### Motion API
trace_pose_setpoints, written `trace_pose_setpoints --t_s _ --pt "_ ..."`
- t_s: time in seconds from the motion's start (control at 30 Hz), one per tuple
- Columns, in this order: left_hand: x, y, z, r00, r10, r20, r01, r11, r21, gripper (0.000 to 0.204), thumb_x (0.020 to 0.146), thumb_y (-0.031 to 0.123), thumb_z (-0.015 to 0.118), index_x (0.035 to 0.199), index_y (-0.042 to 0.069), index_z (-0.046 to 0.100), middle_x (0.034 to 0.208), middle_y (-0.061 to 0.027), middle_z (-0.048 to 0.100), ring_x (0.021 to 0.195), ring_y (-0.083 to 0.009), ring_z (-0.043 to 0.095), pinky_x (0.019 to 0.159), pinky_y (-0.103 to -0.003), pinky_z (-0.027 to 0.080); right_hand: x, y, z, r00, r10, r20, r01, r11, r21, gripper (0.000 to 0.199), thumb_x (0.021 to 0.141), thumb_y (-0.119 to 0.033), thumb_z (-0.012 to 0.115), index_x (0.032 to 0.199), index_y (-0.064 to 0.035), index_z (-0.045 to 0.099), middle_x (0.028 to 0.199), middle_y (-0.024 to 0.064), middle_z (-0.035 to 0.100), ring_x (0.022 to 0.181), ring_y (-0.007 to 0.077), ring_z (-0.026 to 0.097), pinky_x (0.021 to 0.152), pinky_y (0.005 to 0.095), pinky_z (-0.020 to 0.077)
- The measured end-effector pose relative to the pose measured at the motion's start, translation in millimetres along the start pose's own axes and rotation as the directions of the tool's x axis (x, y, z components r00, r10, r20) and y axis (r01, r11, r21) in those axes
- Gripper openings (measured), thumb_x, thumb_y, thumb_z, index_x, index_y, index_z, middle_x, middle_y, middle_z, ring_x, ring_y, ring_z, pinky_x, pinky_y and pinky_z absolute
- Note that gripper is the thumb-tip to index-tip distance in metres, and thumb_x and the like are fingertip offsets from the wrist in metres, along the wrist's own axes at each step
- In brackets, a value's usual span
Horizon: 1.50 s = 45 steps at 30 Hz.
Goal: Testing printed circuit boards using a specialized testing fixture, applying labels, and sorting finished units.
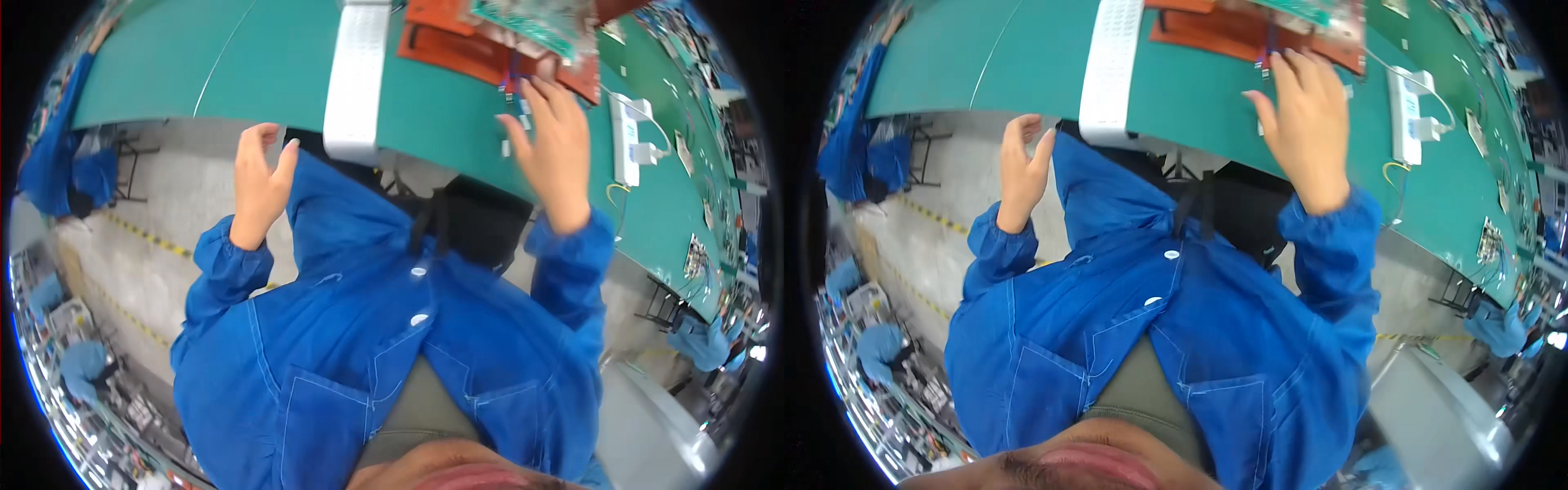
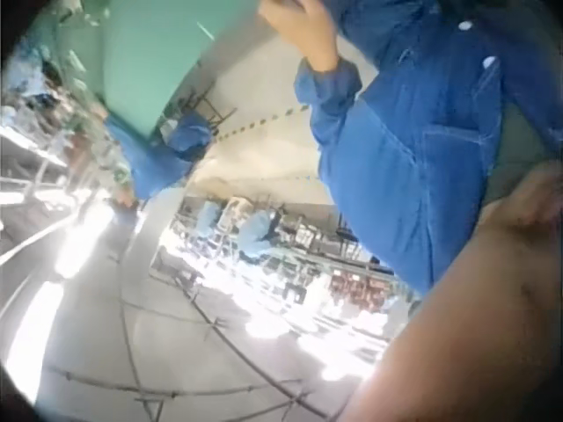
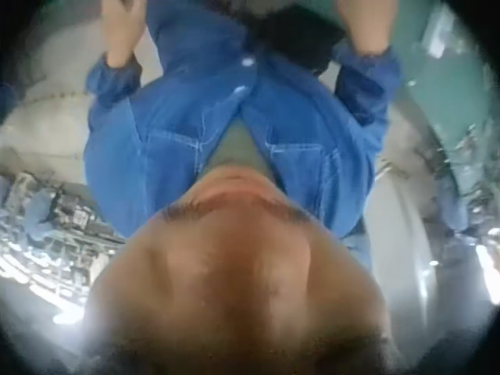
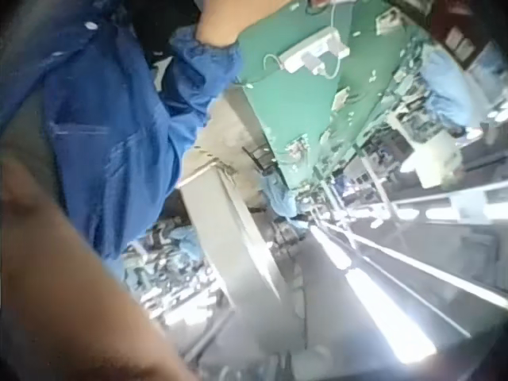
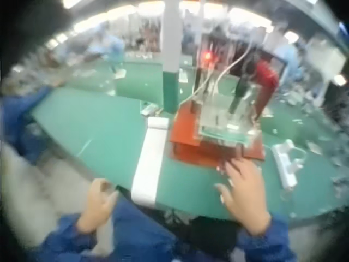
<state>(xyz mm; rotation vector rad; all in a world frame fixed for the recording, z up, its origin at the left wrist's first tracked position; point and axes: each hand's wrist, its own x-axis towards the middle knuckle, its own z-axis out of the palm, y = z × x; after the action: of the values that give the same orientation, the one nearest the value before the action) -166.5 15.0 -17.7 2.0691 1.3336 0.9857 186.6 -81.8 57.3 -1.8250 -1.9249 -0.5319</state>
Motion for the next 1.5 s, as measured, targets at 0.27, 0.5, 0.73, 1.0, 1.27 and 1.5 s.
trace_pose_setpoints --t_s 0.27,0.5,0.73,1.0,1.27,1.5 --pt "1.8 3.0 32.3 0.790 -0.085 0.607 0.515 0.628 -0.584 0.031 0.092 0.012 0.068 0.116 -0.006 0.064 0.108 -0.0104 0.070 0.098 -0.0132 0.064 0.087 -0.028 0.050 -0.4 -99.1 75.5 0.970 -0.032 0.243 -0.170 0.628 0.759 0.024 0.080 -0.005 0.074 0.104 -0.0058 0.074 0.093 0.0099 0.065 0.086 0.0261 0.062 0.075 0.0349 0.0512" --pt "3.1 3.8 45.0 0.782 -0.108 0.614 0.578 0.495 -0.648 0.024 0.095 0.011 0.065 0.111 -0.005 0.070 0.098 -0.0061 0.072 0.089 -0.0084 0.063 0.080 -0.024 0.050 7.1 -112.8 92.6 0.962 -0.028 0.273 -0.170 0.720 0.673 0.026 0.079 -0.005 0.074 0.104 -0.0099 0.076 0.092 0.0082 0.062 0.084 0.0240 0.061 0.073 0.0342 0.0506" --pt "2.6 -2.8 41.7 0.813 -0.122 0.570 0.500 0.648 -0.575 0.026 0.096 0.011 0.063 0.115 -0.006 0.067 0.103 -0.0047 0.070 0.090 -0.0079 0.061 0.080 -0.025 0.048 16.3 -114.0 93.9 0.974 -0.106 0.198 -0.079 0.665 0.743 0.024 0.075 -0.006 0.076 0.098 -0.0108 0.076 0.094 0.0075 0.060 0.093 0.0272 0.058 0.079 0.0370 0.0476" --pt "10.4 -0.7 41.9 0.756 -0.255 0.603 0.643 0.466 -0.608 0.028 0.098 0.027 0.060 0.105 0.003 0.073 0.079 0.0053 0.061 0.063 -0.0025 0.040 0.057 -0.020 0.029 17.8 -114.5 94.9 0.981 -0.182 -0.061 0.179 0.753 0.633 0.015 0.072 -0.010 0.076 0.086 -0.0137 0.074 0.087 0.0009 0.062 0.087 0.0232 0.060 0.076 0.0362 0.0446" --pt "13.4 20.4 40.0 0.763 -0.379 0.523 0.646 0.422 -0.637 0.027 0.100 0.022 0.056 0.100 -0.002 0.069 0.092 -0.0051 0.070 0.082 -0.0153 0.065 0.070 -0.029 0.048 13.8 -108.9 96.7 0.938 -0.263 -0.224 0.345 0.734 0.585 0.010 0.074 -0.010 0.070 0.084 -0.0104 0.067 0.091 0.0007 0.062 0.088 0.0206 0.060 0.075 0.0352 0.0441" --pt "17.7 26.5 19.7 0.991 0.097 -0.094 -0.097 0.995 0.004 0.020 0.092 0.014 0.062 0.089 -0.005 0.068 0.076 -0.0112 0.068 0.071 -0.0159 0.063 0.069 -0.029 0.049 -17.2 -55.1 41.4 0.982 -0.020 -0.187 0.155 0.652 0.742 0.013 0.075 -0.001 0.072 0.086 -0.0057 0.069 0.099 0.0084 0.065 0.090 0.0262 0.064 0.078 0.0369 0.0514"
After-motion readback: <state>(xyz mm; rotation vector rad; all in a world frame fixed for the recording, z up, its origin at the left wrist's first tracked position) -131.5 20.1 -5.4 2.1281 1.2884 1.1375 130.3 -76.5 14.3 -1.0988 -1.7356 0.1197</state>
